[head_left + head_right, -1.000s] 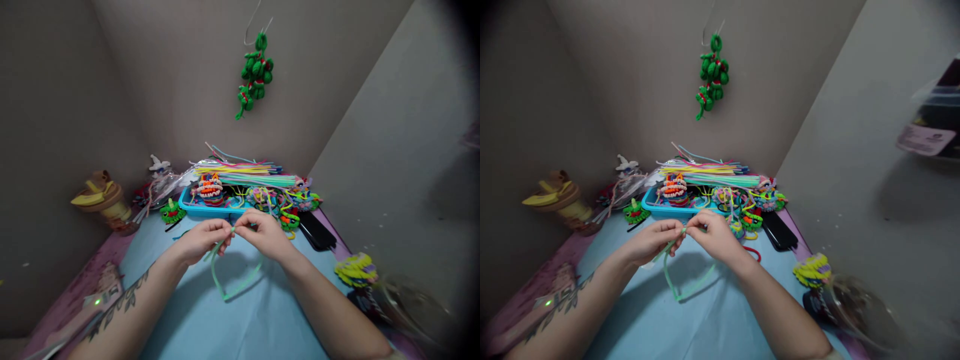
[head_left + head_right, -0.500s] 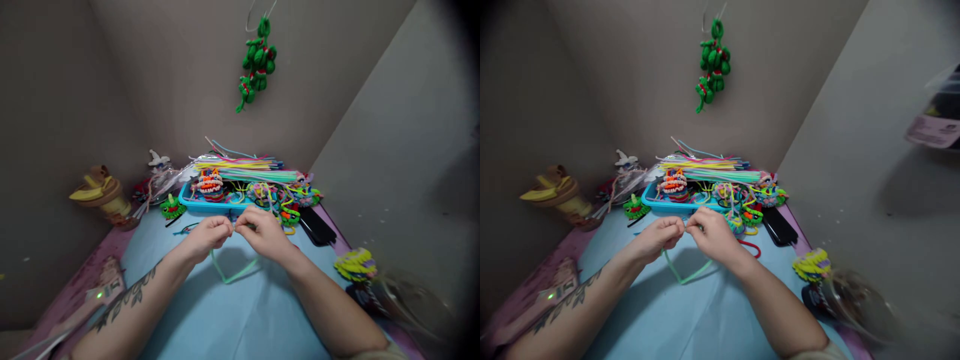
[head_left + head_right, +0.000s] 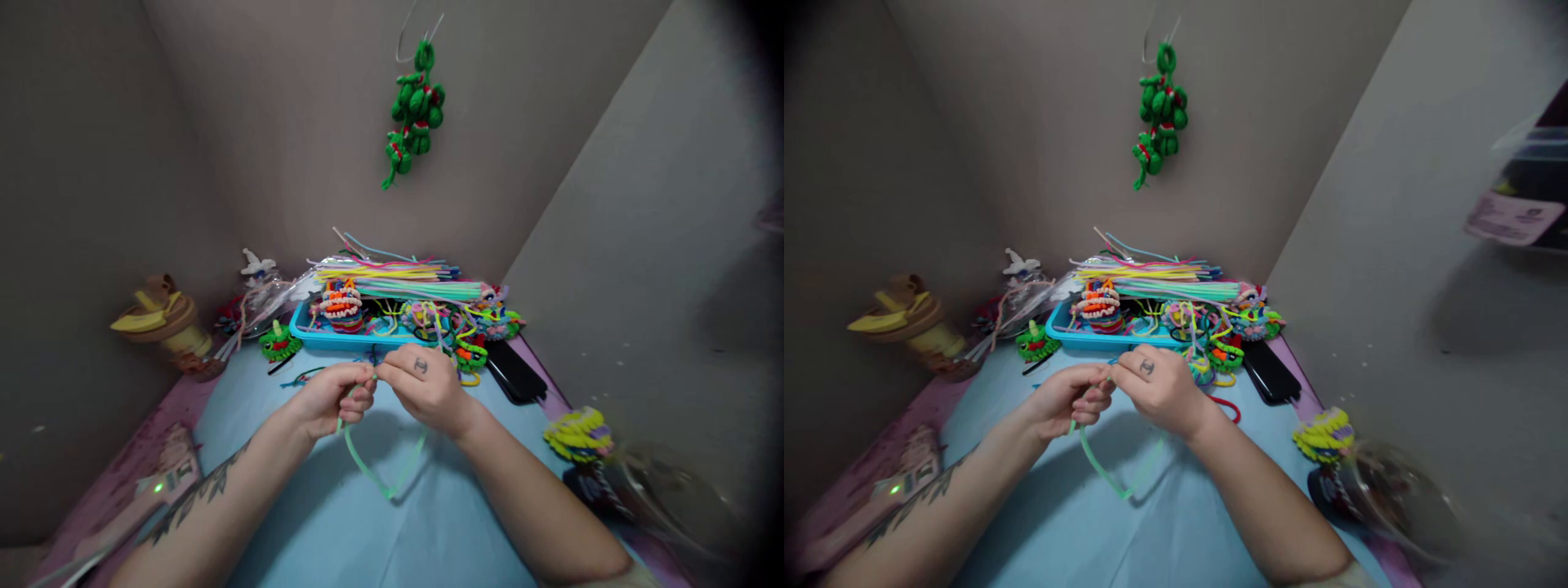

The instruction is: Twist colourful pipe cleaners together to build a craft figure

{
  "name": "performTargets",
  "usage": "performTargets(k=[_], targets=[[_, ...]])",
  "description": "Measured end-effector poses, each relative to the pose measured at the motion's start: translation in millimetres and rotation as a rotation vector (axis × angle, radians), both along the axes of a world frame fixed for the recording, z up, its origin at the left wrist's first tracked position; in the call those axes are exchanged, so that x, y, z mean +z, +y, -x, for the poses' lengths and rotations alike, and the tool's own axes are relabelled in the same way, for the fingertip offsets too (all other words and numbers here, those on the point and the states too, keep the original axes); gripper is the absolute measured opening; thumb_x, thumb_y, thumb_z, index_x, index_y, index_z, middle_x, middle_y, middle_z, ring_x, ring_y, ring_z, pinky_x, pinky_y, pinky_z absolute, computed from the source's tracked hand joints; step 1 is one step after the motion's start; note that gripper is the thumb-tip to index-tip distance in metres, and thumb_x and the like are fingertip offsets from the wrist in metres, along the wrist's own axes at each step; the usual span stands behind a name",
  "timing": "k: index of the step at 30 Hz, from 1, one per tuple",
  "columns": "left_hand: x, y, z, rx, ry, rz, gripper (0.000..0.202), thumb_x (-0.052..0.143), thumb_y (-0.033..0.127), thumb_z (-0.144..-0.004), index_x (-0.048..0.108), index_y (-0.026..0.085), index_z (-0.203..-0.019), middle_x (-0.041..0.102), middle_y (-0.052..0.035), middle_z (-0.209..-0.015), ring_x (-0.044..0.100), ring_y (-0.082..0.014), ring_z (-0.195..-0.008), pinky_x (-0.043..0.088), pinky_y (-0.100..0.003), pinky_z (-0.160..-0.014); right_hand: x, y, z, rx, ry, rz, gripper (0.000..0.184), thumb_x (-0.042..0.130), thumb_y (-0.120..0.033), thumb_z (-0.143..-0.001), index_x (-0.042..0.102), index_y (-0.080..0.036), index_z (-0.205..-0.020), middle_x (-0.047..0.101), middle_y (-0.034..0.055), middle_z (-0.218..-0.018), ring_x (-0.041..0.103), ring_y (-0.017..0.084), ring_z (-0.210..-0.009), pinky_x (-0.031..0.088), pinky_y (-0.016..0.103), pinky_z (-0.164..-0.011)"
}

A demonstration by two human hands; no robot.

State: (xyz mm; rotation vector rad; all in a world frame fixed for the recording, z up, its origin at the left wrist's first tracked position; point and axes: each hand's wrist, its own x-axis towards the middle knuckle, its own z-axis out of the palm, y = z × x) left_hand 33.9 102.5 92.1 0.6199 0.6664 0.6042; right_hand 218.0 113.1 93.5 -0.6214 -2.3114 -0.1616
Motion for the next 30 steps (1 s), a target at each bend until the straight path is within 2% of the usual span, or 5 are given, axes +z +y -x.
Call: performTargets(k=[10, 14, 19, 27, 30], targets=[[-2.4, -6, -10, 0.348, 0.526, -0.538, 0.014, 0.054, 0.018, -0.066, 0.046, 0.016, -0.055, 0.031, 0.0081, -0.046, 0.023, -0.0037, -0.041, 0.017, -0.016, -0.039, -5.2, 0, 11, 0.0, 0.105, 0.276, 0.021, 0.043, -0.013, -0.084, 0.064, -0.018, -0.079, 0.063, 0.0073, -0.076, 0.055, 0.018, -0.077, 0.042, 0.031, -0.07], [2.6, 3, -1, 0.289, 0.323, -0.36, 0.02, 0.055, 0.024, -0.072, 0.044, 0.016, -0.057, 0.032, 0.0078, -0.047, 0.021, -0.0027, -0.039, 0.015, -0.015, -0.037, -2.1, 9, 11, 0.06, 0.416, 0.782, 0.008, 0.053, -0.02, -0.081, 0.061, -0.019, -0.082, 0.062, 0.0024, -0.072, 0.056, 0.014, -0.067, 0.044, 0.027, -0.064], [10.0, 20, 22, 0.416, 0.064, -0.154, 0.024, 0.059, 0.025, -0.076, 0.043, 0.014, -0.061, 0.031, 0.0084, -0.05, 0.022, -0.001, -0.038, 0.016, -0.011, -0.033, 2.6, 22, 0, 0.234, 0.802, 1.387, 0.04, 0.067, -0.027, -0.07, 0.052, -0.02, -0.106, 0.059, -0.0042, -0.063, 0.046, 0.007, -0.046, 0.036, 0.02, -0.046], [8.6, 26, 28, 0.579, -0.144, -0.114, 0.019, 0.052, 0.023, -0.085, 0.045, 0.015, -0.069, 0.028, 0.0098, -0.049, 0.024, -0.0014, -0.034, 0.019, -0.009, -0.03, -10.8, 21, 18, 0.045, 1.02, 1.483, 0.041, 0.076, -0.037, -0.062, 0.059, -0.017, -0.094, 0.06, 0.0036, -0.094, 0.055, 0.012, -0.078, 0.042, 0.021, -0.062], [9.3, 27, 30, 0.618, -0.167, -0.124, 0.018, 0.052, 0.022, -0.084, 0.045, 0.015, -0.069, 0.025, 0.0103, -0.048, 0.023, -0.0019, -0.033, 0.018, -0.01, -0.029, -18.2, 17, 26, 0.172, 0.956, 1.683, 0.042, 0.076, -0.038, -0.062, 0.059, -0.017, -0.094, 0.061, 0.0014, -0.081, 0.056, 0.011, -0.067, 0.044, 0.023, -0.06]])
